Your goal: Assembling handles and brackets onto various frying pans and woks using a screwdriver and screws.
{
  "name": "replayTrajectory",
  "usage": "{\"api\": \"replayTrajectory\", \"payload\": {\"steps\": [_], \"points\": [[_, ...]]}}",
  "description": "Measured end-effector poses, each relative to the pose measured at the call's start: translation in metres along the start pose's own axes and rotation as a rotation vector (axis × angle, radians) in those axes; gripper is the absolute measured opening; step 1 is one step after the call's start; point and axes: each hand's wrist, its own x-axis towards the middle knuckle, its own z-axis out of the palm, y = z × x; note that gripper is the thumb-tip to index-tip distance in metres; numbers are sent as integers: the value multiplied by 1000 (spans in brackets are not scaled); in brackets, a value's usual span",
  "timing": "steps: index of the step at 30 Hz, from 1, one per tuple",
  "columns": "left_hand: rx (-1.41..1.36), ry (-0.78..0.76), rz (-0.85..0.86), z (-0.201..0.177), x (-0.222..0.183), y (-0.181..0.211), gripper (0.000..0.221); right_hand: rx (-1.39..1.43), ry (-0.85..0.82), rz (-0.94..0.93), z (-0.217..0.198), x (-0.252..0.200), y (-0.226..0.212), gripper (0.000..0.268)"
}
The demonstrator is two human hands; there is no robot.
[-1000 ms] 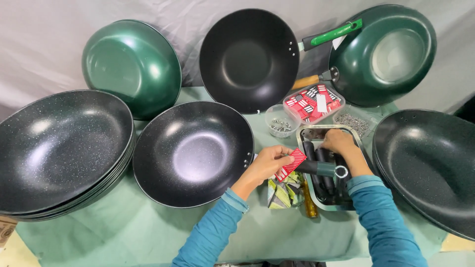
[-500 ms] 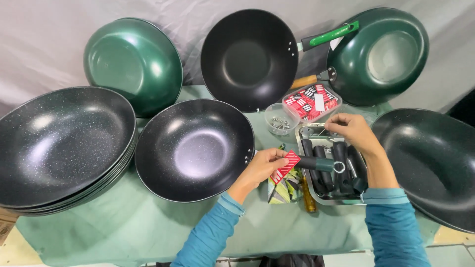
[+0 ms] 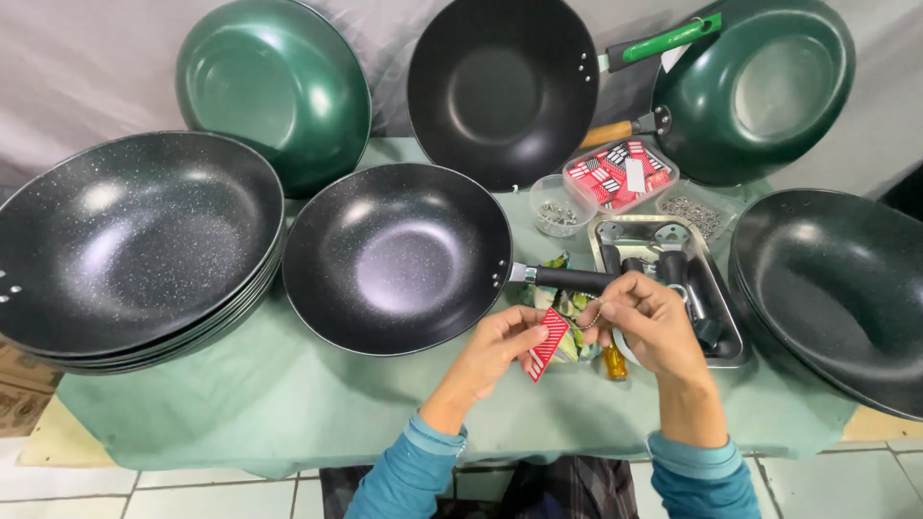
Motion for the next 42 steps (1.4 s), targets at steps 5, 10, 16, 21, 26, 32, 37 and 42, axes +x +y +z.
{"api": "replayTrajectory", "payload": {"steps": [5, 10, 16, 21, 26, 32, 37, 42], "points": [[-217, 57, -90, -7, -26, -15, 28, 180, 79, 34, 24, -24, 33, 8], [-257, 66, -138, -10, -47, -19, 32, 207, 182, 93, 30, -45, 67, 7], [-245, 142, -133, -20, -41, -55, 29, 116, 310, 88, 46, -61, 85, 11], [-259, 186, -144, -29, -36, -79, 24, 78, 376, 61, 59, -65, 83, 12], [-268, 206, -157, -26, -39, -76, 24, 27, 395, 41, 66, -66, 84, 11], [-278, 201, -166, -27, -38, -81, 25, -61, 409, 13, 66, -70, 91, 22], [-283, 213, -184, -28, -37, -83, 24, -226, 358, -10, 73, -73, 87, 11], [-307, 218, -197, -27, -40, -76, 25, -297, 323, -2, 73, -76, 85, 18]]}}
